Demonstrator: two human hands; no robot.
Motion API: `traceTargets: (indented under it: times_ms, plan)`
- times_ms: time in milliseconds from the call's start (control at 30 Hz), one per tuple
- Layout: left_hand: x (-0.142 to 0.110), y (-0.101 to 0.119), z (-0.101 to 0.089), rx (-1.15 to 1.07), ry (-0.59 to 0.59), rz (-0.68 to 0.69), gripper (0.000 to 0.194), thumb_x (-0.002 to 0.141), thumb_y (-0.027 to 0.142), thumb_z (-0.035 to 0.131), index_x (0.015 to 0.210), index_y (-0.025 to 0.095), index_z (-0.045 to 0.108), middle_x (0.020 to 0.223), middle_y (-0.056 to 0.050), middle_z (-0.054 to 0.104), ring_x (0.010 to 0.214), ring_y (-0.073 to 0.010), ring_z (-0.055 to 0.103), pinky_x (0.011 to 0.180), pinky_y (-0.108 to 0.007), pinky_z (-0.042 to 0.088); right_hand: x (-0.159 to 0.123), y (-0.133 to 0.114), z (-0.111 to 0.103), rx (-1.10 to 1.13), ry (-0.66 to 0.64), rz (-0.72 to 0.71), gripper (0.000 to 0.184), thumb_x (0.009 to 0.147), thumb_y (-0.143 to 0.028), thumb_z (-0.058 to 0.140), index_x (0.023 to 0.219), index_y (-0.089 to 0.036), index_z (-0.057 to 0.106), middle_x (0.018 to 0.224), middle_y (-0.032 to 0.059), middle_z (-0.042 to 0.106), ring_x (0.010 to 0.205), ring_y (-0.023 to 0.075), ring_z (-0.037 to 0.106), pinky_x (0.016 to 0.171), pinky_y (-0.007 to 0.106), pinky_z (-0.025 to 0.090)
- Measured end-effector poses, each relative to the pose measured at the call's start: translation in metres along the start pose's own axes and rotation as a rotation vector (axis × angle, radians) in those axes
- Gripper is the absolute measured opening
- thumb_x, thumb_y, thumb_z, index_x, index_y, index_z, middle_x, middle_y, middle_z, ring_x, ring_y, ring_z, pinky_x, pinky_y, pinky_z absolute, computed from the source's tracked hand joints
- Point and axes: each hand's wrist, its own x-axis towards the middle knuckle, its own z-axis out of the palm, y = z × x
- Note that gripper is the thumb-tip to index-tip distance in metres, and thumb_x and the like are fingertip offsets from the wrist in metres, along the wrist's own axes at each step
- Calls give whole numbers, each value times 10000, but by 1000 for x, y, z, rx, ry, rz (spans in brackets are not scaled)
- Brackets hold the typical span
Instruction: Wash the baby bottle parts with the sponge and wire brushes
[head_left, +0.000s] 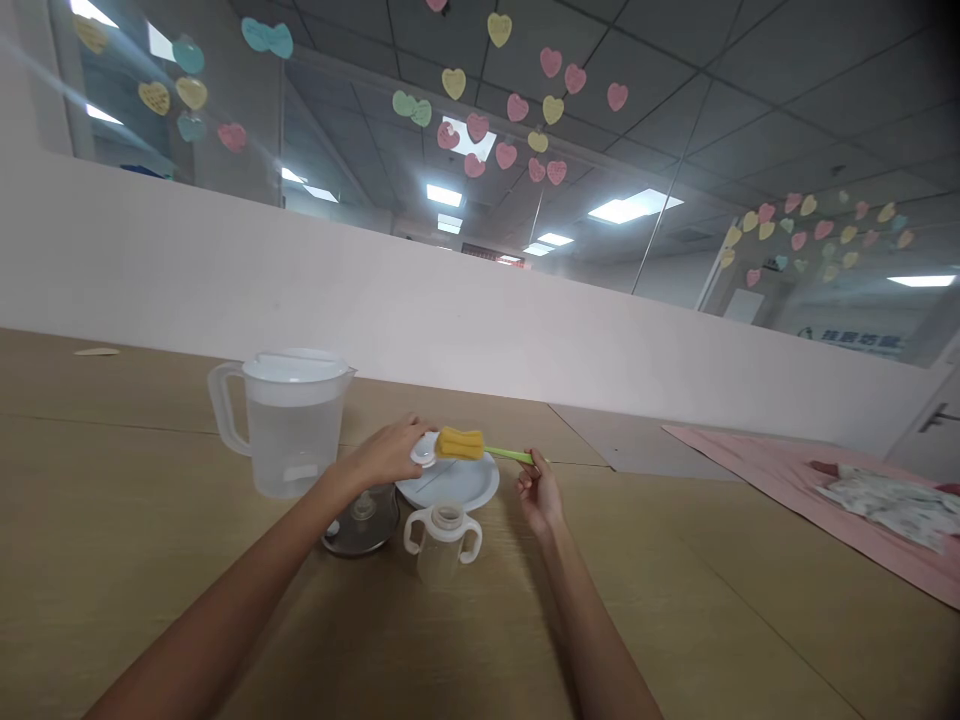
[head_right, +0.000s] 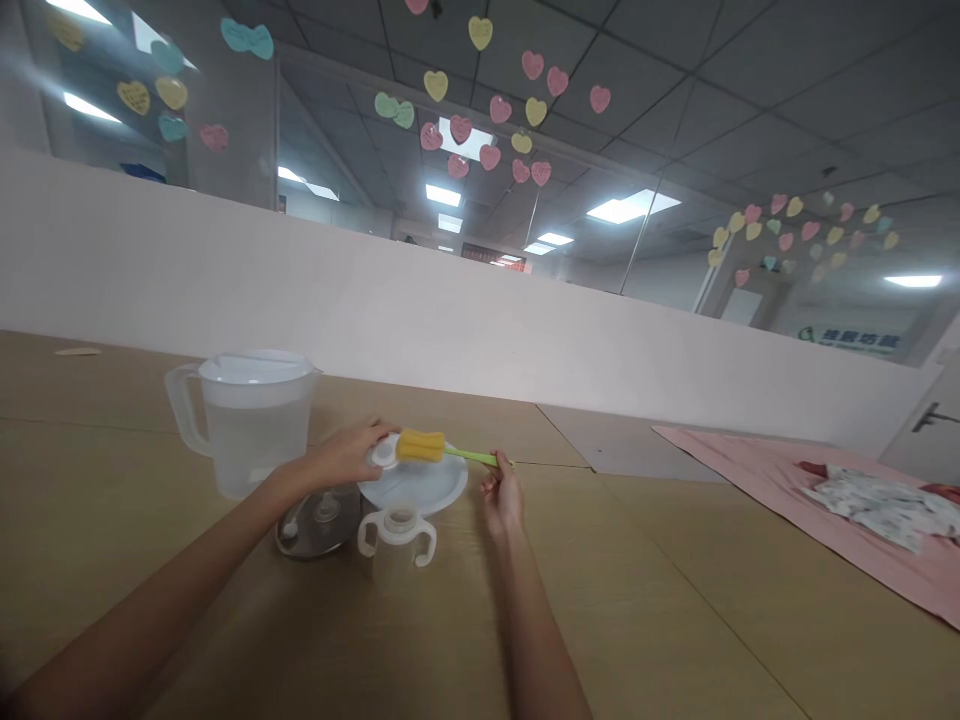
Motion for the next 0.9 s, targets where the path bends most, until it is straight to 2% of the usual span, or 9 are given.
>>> traceTargets:
  times_ms: [100,267,367,467,667,800,900]
  plan:
    - [1,3,-4,-49,9,34,411,611,206,564,1022,184,548,997,-53,537,913,-203,527,772,-273,424,0,0,0,-6,-63,-36,259,620,-358,680,766,-177,567,570,-82,453,362,12,298,326,151,304]
    - [3,1,-6,-158,114,30,414,631,204,564,1043,179,532,1068,-47,562,967,-196,532,847,-279,412,3,2,-4,4,36,-127,251,634,-347,673,790,-185,562,665,-73,515,371,-3,305,335,138,310]
    - [4,-1,-3,-194,171,26,429,696,258,551,1114,178,498,1127,-57,546,995,-190,525,868,-282,410,2,3,-2,-42,-35,-54,251,657,-360,658,804,-184,555,620,-76,498,355,4,288,324,142,304]
    - [4,-4,-1,-147,201,16,407,725,240,531,1127,181,504,1124,-70,541,1017,-198,510,887,-302,398,-1,3,1,-89,-117,10,255,676,-373,640,828,-192,546,604,-72,505,335,11,257,315,155,304]
    - [3,-6,-7,-73,195,-11,432,719,232,541,1148,185,516,1085,-78,541,967,-196,531,865,-294,404,-2,0,0,-41,-93,-9,225,664,-342,649,779,-188,533,564,-72,494,329,12,240,320,158,311]
    - [-3,-9,-17,116,108,-84,401,699,231,542,1097,194,555,1068,-90,557,930,-215,550,770,-288,429,1,-4,-5,-35,-44,-53,195,689,-331,632,749,-192,509,574,-52,533,330,24,294,317,164,313]
    - [-10,-10,-27,232,-93,-257,372,640,294,600,999,196,606,987,-96,614,860,-245,579,682,-305,438,3,-5,-8,-64,-20,-86,193,709,-340,618,730,-195,492,576,-41,552,335,36,337,316,173,320]
